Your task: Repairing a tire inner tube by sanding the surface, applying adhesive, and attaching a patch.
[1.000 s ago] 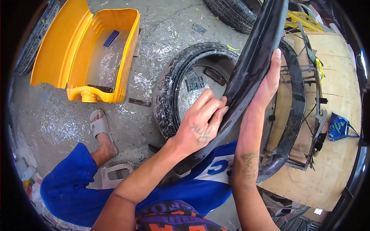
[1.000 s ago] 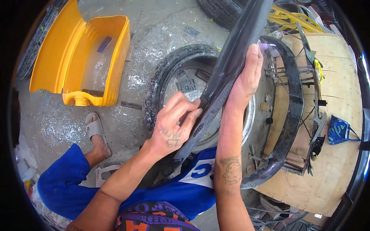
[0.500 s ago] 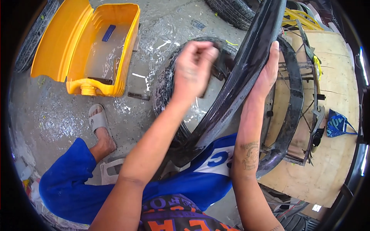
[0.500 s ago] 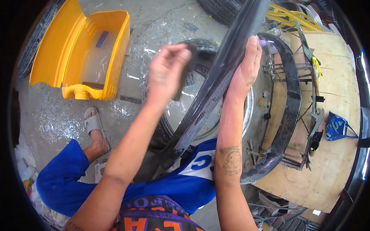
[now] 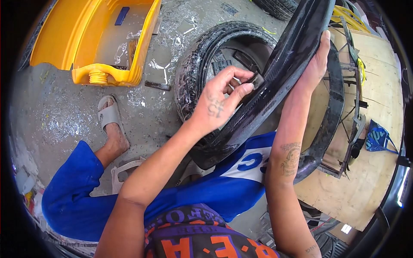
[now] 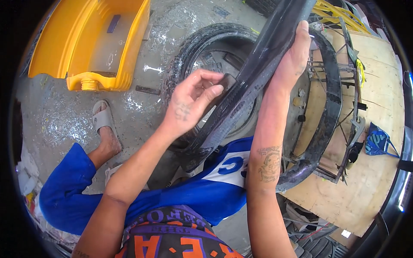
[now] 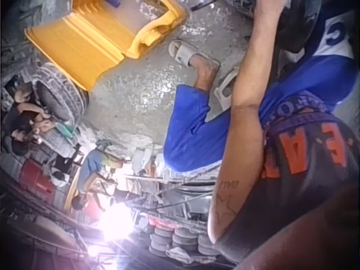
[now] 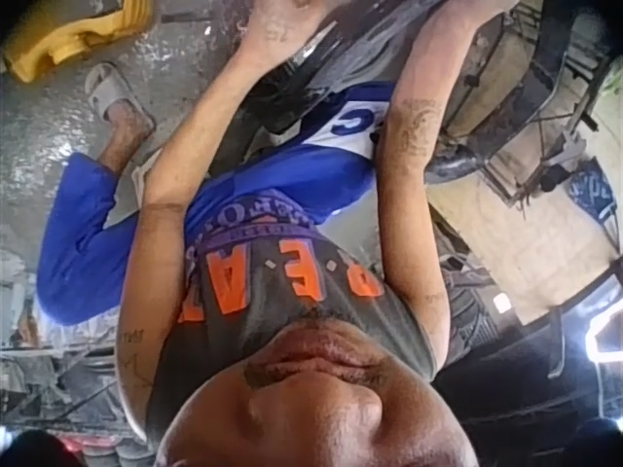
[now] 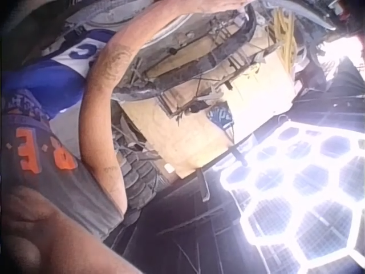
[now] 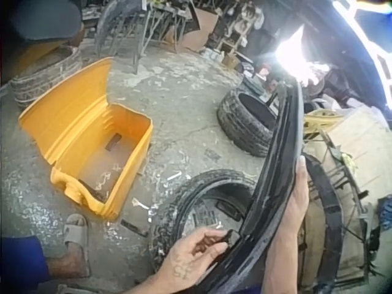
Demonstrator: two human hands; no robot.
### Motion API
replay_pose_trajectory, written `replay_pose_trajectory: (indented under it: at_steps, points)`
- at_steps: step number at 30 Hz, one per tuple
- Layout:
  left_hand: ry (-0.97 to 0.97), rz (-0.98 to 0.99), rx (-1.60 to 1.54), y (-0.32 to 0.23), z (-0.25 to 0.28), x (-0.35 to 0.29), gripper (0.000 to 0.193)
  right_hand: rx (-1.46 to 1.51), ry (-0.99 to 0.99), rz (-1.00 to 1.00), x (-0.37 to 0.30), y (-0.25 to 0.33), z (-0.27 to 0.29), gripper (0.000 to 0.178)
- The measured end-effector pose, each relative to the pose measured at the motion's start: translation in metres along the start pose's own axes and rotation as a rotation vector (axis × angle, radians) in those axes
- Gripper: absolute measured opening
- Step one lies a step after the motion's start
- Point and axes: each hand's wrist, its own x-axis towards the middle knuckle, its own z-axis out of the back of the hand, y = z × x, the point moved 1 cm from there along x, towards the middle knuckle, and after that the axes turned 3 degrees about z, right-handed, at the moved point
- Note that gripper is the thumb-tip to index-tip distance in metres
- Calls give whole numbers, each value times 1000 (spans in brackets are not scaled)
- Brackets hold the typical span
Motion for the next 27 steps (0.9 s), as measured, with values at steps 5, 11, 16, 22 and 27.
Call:
replay_pose_trajectory:
  at_steps: [5, 11, 16, 22, 27]
  points:
    - [-223, -380, 268, 1, -20, -15, 33, -58, -10, 11, -1, 0, 2, 44]
    - [-234, -189, 50, 7, -1, -8, 28, -47, -14, -15, -4, -1, -3, 43]
    - [-240, -215, 349, 2, 34, -24, 33, -4, -21, -28, -5, 3, -4, 41]
    - [-256, -238, 531, -11, 10, -66, 36, 26, -35, -20, -6, 7, -4, 38]
    - [-211, -284, 522, 5, -1, -71, 31, 54, -30, -22, -6, 3, -7, 36]
